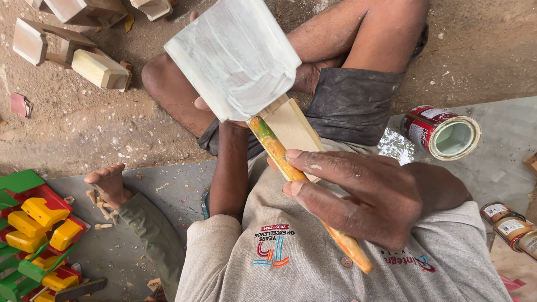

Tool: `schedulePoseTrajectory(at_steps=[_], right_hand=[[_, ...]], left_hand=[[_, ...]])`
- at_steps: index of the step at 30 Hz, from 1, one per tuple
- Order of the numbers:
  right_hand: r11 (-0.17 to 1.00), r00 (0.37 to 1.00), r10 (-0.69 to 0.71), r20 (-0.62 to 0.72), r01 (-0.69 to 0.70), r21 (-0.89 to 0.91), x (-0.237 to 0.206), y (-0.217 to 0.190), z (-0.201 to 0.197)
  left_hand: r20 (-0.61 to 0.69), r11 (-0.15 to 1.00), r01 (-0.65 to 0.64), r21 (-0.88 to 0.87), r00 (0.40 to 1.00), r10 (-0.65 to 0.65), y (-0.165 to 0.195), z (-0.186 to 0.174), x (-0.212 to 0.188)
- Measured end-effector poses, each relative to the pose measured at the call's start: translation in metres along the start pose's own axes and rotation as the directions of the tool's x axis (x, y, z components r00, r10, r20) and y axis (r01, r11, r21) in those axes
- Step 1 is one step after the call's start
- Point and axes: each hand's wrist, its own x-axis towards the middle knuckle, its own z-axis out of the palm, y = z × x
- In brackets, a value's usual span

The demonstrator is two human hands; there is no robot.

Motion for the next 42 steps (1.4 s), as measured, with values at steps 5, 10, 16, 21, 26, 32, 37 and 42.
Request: schedulePoseTrajectory(at_steps=[5, 10, 16, 21, 26, 32, 37, 42], right_hand=[[0.987, 0.986, 0.136, -0.092, -0.127, 0.098, -0.007, -0.004, 0.0], [0.996, 0.999, 0.032, 0.004, -0.033, 0.089, -0.015, 0.003, -0.003], [0.972, 0.954, 0.228, -0.194, -0.212, 0.096, -0.01, -0.009, 0.006], [0.91, 0.891, 0.415, -0.185, -0.409, 0.072, -0.018, -0.03, -0.013], [0.936, 0.912, 0.351, -0.21, -0.34, 0.086, -0.015, -0.019, -0.003], [0.978, 0.984, 0.167, -0.063, -0.157, 0.134, -0.007, 0.007, -0.01], [0.978, 0.975, 0.187, -0.122, -0.173, 0.118, -0.007, 0.007, -0.01], [0.979, 0.981, 0.182, -0.073, -0.173, 0.112, -0.007, 0.006, -0.013]], left_hand=[[-0.246, 0.998, -0.061, 0.028, 0.967, 0.066, 0.005, 0.005, -0.003], [-0.309, 0.991, -0.066, 0.116, 0.946, 0.099, 0.005, -0.001, -0.002], [-0.31, 0.993, -0.051, 0.108, 0.947, 0.082, 0.003, -0.006, -0.003], [-0.303, 0.993, -0.045, 0.108, 0.95, 0.076, 0.003, -0.005, -0.001], [-0.291, 0.994, -0.018, 0.106, 0.956, 0.048, 0.002, -0.003, -0.001], [-0.283, 0.994, -0.014, 0.11, 0.958, 0.045, 0.002, -0.003, -0.001], [-0.265, 0.994, -0.009, 0.106, 0.964, 0.036, 0.005, -0.004, 0.003], [-0.232, 0.995, 0.031, 0.093, 0.973, -0.009, 0.007, -0.003, 0.002]])
